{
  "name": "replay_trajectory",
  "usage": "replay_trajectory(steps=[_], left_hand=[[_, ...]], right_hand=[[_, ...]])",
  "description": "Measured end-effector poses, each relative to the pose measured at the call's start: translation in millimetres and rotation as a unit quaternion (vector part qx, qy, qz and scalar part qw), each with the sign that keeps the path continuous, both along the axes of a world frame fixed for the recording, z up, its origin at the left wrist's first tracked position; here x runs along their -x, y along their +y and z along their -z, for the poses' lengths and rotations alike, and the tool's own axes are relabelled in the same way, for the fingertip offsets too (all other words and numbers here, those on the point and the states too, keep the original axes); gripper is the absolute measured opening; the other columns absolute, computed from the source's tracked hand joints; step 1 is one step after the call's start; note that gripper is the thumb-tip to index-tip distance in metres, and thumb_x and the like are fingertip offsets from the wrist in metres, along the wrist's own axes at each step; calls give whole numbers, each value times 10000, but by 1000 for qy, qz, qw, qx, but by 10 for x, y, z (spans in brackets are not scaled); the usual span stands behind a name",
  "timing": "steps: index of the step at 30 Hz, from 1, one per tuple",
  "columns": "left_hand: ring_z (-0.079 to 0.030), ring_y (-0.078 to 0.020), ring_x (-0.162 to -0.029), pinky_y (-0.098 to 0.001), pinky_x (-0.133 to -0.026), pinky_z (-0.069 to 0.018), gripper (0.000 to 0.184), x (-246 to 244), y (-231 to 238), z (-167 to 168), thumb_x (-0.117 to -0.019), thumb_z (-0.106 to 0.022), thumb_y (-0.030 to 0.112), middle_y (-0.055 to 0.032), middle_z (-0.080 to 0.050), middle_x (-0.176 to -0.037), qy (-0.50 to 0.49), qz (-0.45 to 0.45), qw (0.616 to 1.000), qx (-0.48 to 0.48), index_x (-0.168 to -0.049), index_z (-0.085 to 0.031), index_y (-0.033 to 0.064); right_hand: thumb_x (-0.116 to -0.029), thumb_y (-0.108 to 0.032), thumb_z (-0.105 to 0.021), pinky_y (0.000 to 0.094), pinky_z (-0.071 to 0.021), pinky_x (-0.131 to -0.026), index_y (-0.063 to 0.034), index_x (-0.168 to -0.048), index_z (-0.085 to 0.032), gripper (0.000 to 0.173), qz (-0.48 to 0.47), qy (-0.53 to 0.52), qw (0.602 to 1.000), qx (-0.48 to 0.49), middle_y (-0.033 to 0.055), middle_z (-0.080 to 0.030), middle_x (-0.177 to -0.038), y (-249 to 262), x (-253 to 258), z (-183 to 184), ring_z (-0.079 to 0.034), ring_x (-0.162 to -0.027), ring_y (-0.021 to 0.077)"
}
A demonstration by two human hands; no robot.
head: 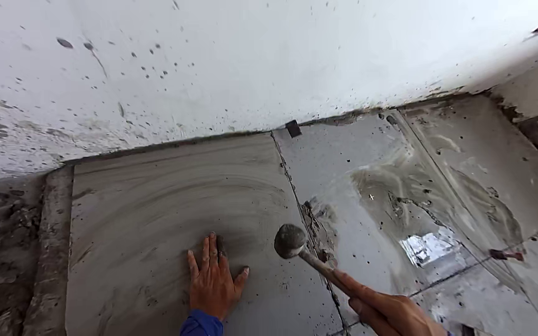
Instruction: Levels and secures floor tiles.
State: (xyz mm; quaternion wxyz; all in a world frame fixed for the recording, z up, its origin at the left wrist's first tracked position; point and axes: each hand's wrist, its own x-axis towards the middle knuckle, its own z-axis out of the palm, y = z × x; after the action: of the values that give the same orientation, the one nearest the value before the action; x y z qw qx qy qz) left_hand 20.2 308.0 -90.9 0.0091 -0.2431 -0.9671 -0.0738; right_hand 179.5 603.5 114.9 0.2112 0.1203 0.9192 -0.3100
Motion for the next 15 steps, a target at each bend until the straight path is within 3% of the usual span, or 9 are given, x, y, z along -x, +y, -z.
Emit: replay_trajectory(steps=[3,5,7,9,12,14,15], left_hand=[[-371,-388,-1504,-706,-1206,-169,1043,10,13,-15,-864,-274,858,-194,-431,-1598,-6,3,1000,14,-1371,-641,24],[-360,-389,-1509,-706,-1204,-177,1051,19,13,-36,-866,-279,855,-189,-409,-1614,-3,6,1000,27,-1409,-609,18],[-322,-395,-1527,-703,-1211,-155,1073,-19,-15,-43,-866,-289,850,-201,-367,-1635,-8,10,1000,27,-1446,-557,-13],[-253,-383,-1557,-695,-1226,-105,1108,-42,-18,-15,-869,-281,851,-210,-304,-1662,-23,10,1000,14,-1490,-487,-42],[-179,-372,-1580,-682,-1239,-56,1122,-34,-39,5,-874,-265,844,-217,-235,-1686,-25,11,1000,-2,-1531,-409,-55],[-167,-367,-1584,-672,-1245,-53,1136,-44,-49,1,-867,-274,849,-217,-225,-1688,-19,11,1000,1,-1543,-384,-58],[-166,-368,-1584,-666,-1249,-51,1138,-48,-50,-3,-867,-282,847,-221,-227,-1687,-13,12,1000,2,-1544,-381,-62]], right_hand=[[-1080,-253,-507,504,-613,-662,-151,-1559,-470,491,13,92,996,-16,183,-751,-901,-133,-301,260,-729,-707,295],[-1088,-319,-472,539,-598,-639,-245,-1575,-452,493,2,44,999,-13,159,-745,-839,-80,-576,539,-720,-673,300],[-1082,-384,-458,536,-603,-643,-307,-1544,-496,470,1,5,1000,6,124,-763,-867,-23,-722,507,-729,-684,271],[-1086,-402,-433,468,-612,-634,-344,-1517,-526,444,-4,47,999,-5,77,-765,-889,-5,-732,324,-725,-698,208],[-1102,-378,-400,415,-585,-586,-370,-1563,-444,464,-27,116,993,-26,66,-713,-840,-16,-774,323,-684,-666,188],[-1092,-397,-394,506,-586,-604,-393,-1574,-417,482,-43,7,998,-36,97,-717,-808,34,-811,356,-702,-668,264],[-1089,-419,-384,577,-584,-696,-420,-1584,-382,495,-46,-101,994,-22,134,-743,-866,84,-740,287,-727,-750,325]])
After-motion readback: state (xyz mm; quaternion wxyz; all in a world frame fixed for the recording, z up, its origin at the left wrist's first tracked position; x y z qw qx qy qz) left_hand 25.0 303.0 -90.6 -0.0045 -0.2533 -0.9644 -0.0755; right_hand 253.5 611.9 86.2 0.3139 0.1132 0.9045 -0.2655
